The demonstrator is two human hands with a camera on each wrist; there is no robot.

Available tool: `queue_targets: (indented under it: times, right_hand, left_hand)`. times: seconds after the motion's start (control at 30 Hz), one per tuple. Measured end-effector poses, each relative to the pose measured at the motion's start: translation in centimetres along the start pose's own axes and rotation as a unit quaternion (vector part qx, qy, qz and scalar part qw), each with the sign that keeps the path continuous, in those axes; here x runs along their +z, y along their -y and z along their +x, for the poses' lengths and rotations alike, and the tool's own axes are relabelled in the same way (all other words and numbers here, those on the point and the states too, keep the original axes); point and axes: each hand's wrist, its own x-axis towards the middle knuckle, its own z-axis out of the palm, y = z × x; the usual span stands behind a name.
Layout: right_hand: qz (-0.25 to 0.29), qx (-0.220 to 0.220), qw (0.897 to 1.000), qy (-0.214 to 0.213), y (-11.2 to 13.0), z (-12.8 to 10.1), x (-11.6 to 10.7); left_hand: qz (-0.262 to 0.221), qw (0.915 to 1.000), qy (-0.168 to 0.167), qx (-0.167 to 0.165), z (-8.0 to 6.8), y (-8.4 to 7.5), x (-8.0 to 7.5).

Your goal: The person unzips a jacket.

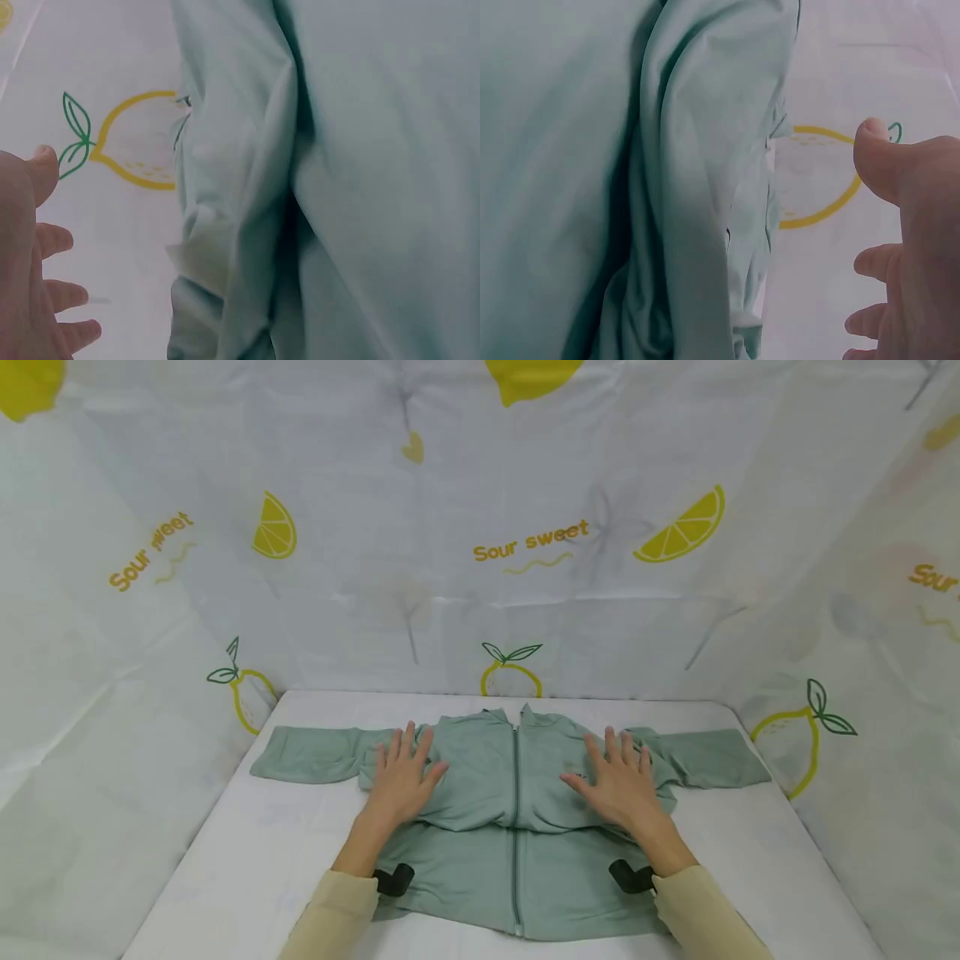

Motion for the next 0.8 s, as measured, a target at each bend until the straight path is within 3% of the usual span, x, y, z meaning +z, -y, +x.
queue_targets:
  times: [0.33,0.8]
  right_hand:
    - [0.023,-0.008,1.000,0.005,1.7,2.3,0.7]
    - [0.051,-0.058,0.997,0.017,2.1,6.0,2.0]
  left_hand:
    - [-0.015,0.9997,0.021,-0.005,2.6,-2.2,0.3]
    - [-0.036,0.9988,-0.021,0.028,6.4,-3.6,1.4]
